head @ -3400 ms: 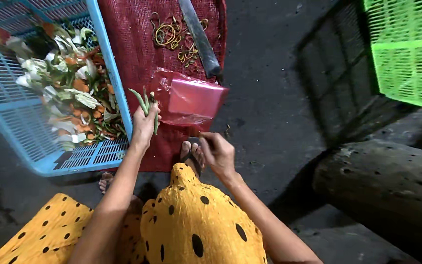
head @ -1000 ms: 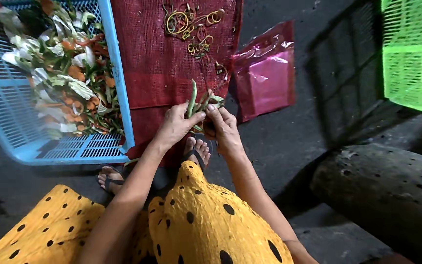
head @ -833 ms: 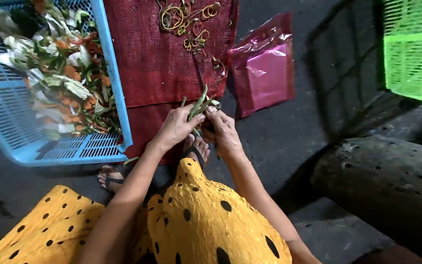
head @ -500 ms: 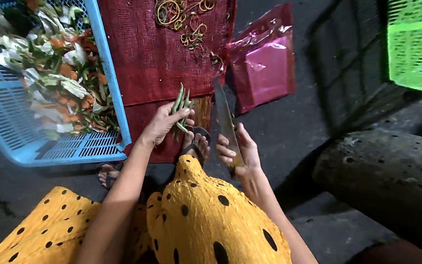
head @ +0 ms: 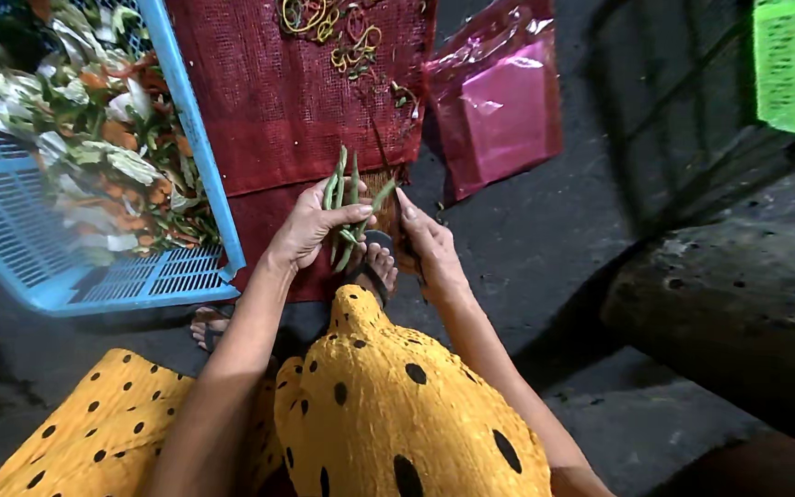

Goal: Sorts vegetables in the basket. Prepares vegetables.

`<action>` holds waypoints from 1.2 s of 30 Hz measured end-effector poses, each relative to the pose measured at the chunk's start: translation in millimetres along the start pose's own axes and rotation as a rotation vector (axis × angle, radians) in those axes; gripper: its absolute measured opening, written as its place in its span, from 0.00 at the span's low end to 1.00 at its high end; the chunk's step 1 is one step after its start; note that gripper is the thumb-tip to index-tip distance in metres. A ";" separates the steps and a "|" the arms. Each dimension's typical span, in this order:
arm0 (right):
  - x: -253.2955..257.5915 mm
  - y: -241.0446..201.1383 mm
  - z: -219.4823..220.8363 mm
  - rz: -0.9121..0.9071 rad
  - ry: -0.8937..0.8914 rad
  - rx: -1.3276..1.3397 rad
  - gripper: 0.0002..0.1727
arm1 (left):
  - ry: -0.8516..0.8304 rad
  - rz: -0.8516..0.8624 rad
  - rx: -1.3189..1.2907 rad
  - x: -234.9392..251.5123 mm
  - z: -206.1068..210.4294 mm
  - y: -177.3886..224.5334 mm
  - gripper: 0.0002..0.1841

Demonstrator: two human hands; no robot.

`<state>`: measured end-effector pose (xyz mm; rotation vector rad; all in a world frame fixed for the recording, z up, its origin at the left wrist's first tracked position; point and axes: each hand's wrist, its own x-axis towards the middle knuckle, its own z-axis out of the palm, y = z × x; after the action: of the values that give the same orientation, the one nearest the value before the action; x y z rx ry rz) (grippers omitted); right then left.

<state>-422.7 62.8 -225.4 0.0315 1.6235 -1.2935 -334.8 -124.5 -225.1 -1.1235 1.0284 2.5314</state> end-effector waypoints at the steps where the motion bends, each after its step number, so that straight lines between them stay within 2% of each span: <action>1: 4.5 -5.0 4.4 -0.047 -0.025 -0.023 0.29 | -0.003 0.021 0.037 -0.2 0.5 -0.5 0.15; 4: 13.8 -16.6 13.2 -0.138 -0.091 -0.072 0.28 | -0.013 0.080 0.139 0.0 2.1 -3.3 0.14; 9: 24.3 -31.0 18.6 -0.217 -0.094 -0.080 0.27 | -0.002 0.002 0.086 -8.4 8.5 9.3 0.12; 12: 31.7 -48.4 28.0 -0.284 -0.113 -0.109 0.28 | 0.004 0.021 0.117 -19.1 9.3 38.3 0.11; 15: 36.6 -73.0 50.1 -0.311 -0.198 -0.039 0.28 | 0.022 0.091 0.258 -33.7 3.4 76.2 0.10; 19: 40.3 -110.3 90.0 -0.373 -0.319 -0.054 0.27 | 0.152 0.179 0.468 -68.4 -10.0 119.4 0.08; 23: 45.3 -131.9 138.6 -0.379 -0.468 -0.068 0.26 | 0.280 0.176 0.478 -123.8 -31.3 151.2 0.09; 27: 41.2 -135.4 187.0 -0.303 -0.603 -0.093 0.27 | 0.391 0.154 0.352 -165.5 -57.5 147.9 0.06; 32: 36.5 -124.5 220.5 -0.235 -0.658 -0.128 0.27 | 0.497 0.133 0.272 -184.1 -88.5 125.7 0.06; 36: 30.9 -115.2 231.0 -0.121 -0.682 -0.100 0.24 | 0.487 0.135 0.385 -188.6 -97.1 121.0 0.05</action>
<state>-347.6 -172.4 -143.9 -0.5224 1.1046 -1.1387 -198.2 -259.2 -73.9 -1.6221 1.6682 2.0477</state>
